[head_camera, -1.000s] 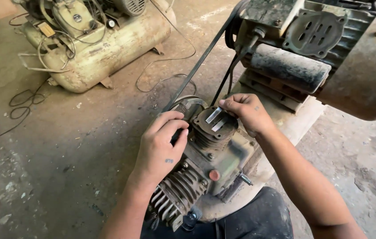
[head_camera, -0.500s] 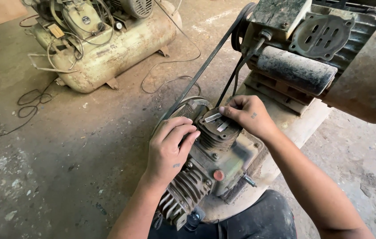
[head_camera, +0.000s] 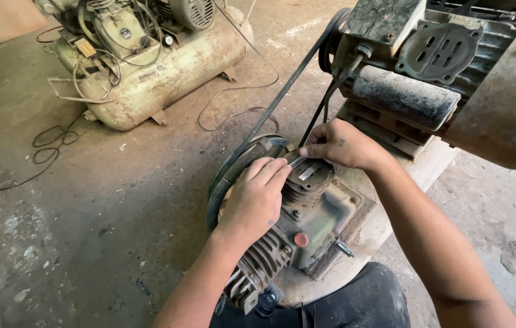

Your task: Applying liquid sealant to a gasket and assembling the valve plate of an air compressor cylinder head.

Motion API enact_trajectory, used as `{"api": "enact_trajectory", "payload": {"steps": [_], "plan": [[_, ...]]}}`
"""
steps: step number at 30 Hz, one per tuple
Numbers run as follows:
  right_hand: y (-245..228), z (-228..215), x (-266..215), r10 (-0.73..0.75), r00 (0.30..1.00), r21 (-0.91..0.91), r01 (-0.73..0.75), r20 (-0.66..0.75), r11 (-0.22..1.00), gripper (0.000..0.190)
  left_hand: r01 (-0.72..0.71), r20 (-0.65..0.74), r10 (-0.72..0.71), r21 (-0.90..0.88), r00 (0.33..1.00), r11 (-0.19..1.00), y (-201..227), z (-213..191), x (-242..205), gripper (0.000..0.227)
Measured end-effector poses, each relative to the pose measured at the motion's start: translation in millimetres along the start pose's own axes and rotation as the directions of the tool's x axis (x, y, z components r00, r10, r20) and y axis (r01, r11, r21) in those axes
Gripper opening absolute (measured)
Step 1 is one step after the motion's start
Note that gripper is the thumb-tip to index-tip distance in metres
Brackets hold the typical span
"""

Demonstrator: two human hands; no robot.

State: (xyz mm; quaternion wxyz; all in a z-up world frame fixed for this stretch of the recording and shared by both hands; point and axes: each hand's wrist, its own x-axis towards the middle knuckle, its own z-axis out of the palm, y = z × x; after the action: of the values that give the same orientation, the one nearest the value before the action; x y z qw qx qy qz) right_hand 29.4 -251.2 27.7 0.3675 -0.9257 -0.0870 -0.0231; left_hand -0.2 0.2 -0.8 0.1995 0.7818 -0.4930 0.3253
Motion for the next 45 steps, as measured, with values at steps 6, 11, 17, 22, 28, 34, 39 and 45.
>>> {"api": "enact_trajectory", "payload": {"steps": [6,11,17,22,28,34,39,45], "plan": [[-19,1,-14,0.042,0.998,-0.026,-0.043,-0.049,0.999,0.026,0.007,0.011,-0.007,0.008,1.000,1.000,0,1,3,0.030],[-18,7,-19,0.043,0.994,0.012,-0.042,-0.099,0.999,0.026,0.008,-0.006,-0.008,-0.014,1.000,1.000,1,0,5,0.028],[-30,5,-54,-0.140,0.921,0.071,0.178,-0.364,0.982,0.013,0.057,-0.266,-0.140,-0.297,0.954,0.953,9,-16,11,0.022],[-55,24,-99,-0.428,0.810,0.058,0.488,-0.400,0.871,0.010,0.042,-0.341,-0.221,-0.462,0.914,0.886,25,-39,16,0.019],[-84,24,-113,-0.668,0.587,-0.119,0.704,-0.458,0.700,0.011,-0.002,-0.377,-0.139,-0.351,0.916,0.936,40,-54,19,0.013],[-80,24,-122,-0.815,0.513,-0.433,0.691,-0.270,0.579,0.011,-0.092,-0.217,0.037,-0.249,0.975,0.964,56,-75,23,0.007],[-87,21,-133,-0.864,0.448,-0.640,0.599,-0.230,0.482,0.031,-0.080,-0.202,0.063,-0.073,0.977,0.994,67,-64,24,0.010],[-75,31,-134,-0.858,0.406,-0.550,0.658,-0.315,0.514,0.022,-0.130,-0.154,0.104,-0.171,0.983,0.977,69,-61,22,0.006]]}}
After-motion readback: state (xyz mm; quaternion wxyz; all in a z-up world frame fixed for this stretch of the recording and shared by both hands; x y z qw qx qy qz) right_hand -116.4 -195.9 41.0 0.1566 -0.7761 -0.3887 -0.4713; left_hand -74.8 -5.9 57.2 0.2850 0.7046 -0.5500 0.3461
